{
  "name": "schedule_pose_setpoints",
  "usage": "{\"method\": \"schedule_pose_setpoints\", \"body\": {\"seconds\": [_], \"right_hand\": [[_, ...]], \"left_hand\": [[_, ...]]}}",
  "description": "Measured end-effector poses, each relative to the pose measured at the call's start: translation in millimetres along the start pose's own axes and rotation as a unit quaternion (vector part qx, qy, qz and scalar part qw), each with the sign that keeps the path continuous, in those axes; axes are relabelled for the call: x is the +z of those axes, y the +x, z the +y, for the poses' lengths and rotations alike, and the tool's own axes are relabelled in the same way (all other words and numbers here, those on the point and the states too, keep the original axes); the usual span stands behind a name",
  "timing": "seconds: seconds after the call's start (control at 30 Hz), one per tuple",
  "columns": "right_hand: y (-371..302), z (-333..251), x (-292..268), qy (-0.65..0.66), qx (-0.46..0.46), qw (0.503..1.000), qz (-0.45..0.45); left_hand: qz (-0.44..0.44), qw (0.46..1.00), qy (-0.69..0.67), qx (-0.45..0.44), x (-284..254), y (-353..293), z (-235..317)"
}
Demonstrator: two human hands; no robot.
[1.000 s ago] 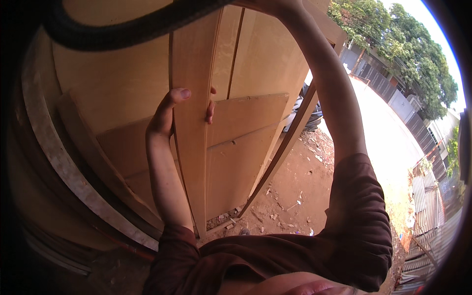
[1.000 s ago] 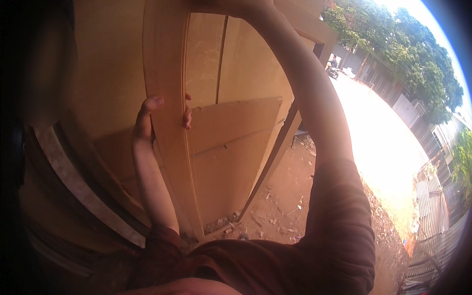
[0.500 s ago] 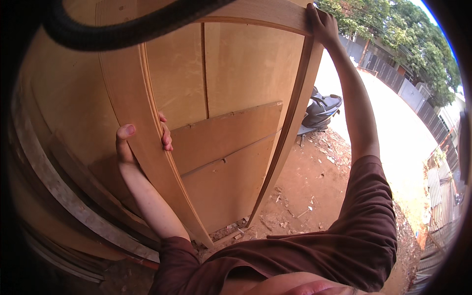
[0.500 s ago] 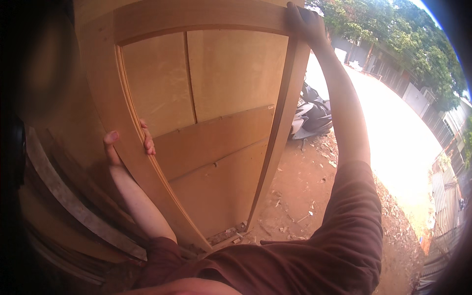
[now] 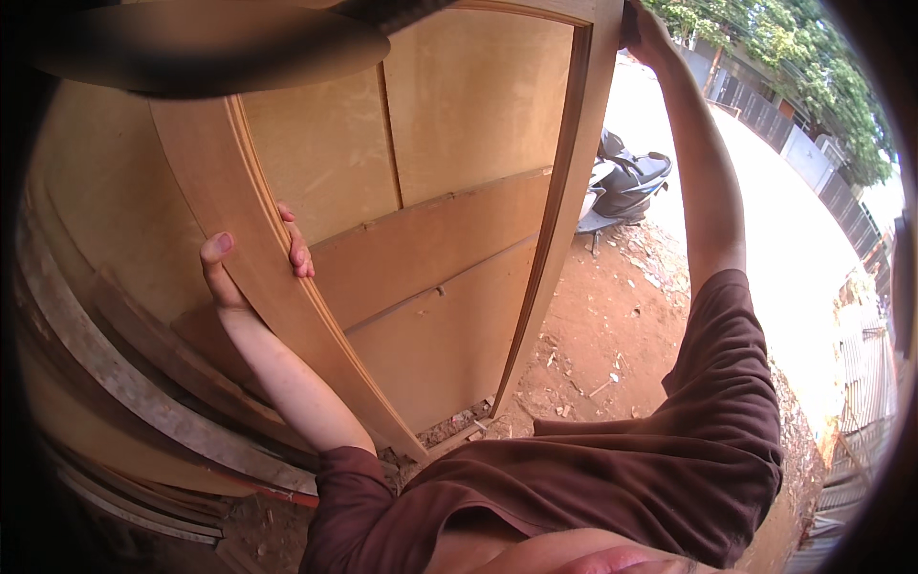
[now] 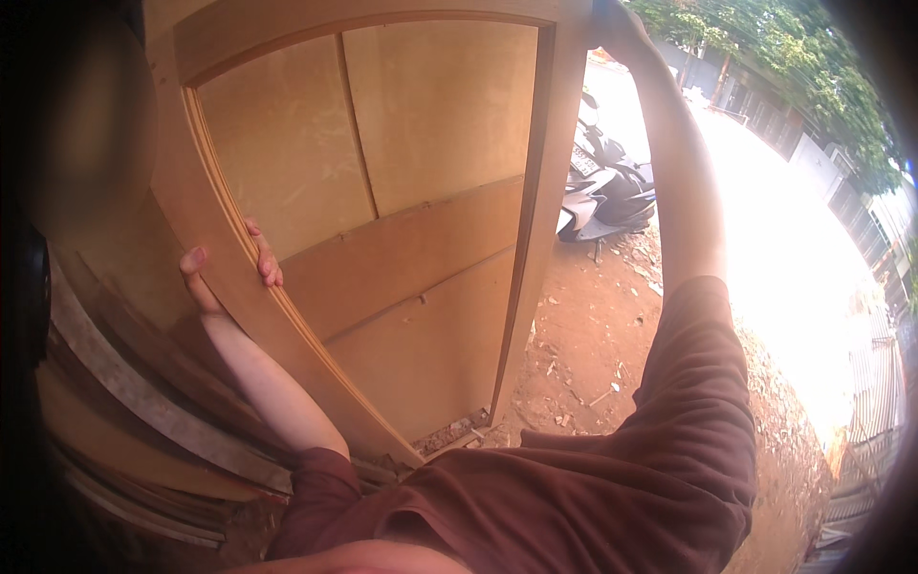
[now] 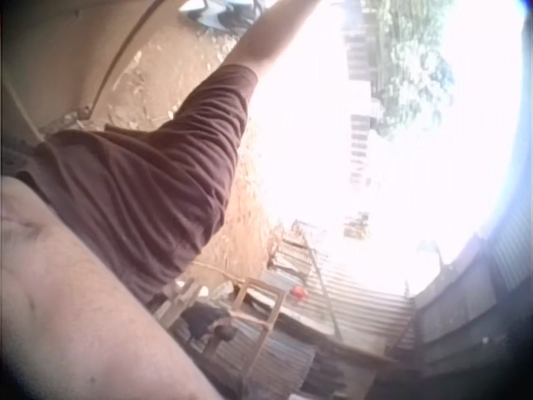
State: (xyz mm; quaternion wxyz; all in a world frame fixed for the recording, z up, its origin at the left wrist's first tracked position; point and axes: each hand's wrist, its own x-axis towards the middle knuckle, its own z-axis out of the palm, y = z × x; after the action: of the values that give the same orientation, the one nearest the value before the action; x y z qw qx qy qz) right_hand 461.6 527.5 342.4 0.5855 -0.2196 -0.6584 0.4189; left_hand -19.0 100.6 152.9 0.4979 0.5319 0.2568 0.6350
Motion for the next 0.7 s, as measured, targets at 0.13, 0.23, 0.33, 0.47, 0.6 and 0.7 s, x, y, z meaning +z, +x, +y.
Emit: {"method": "schedule_pose_setpoints", "body": {"seconds": [0.13,0.23,0.33,0.47,0.6,0.7], "right_hand": [[-49,20,33,0.068,0.016,0.995,0.077],[-105,56,60,-0.126,-0.029,0.969,0.209],[-178,138,76,-0.193,-0.043,0.948,0.248],[-320,281,91,-0.14,-0.001,0.947,0.289],[-477,379,100,-0.181,0.249,0.897,0.316],[-505,387,92,-0.235,0.28,0.889,0.277]], "left_hand": [[0.008,1.0,0.013,-0.005,-1,6,-2],[-0.028,1.0,0.009,-0.004,-4,9,-2],[-0.053,0.999,-0.009,0.005,-12,7,-4],[-0.044,0.999,-0.016,0.005,-21,10,-6],[-0.057,0.998,-0.034,-0.004,-20,11,-7],[-0.077,0.997,-0.023,0.004,-14,8,-4]]}}
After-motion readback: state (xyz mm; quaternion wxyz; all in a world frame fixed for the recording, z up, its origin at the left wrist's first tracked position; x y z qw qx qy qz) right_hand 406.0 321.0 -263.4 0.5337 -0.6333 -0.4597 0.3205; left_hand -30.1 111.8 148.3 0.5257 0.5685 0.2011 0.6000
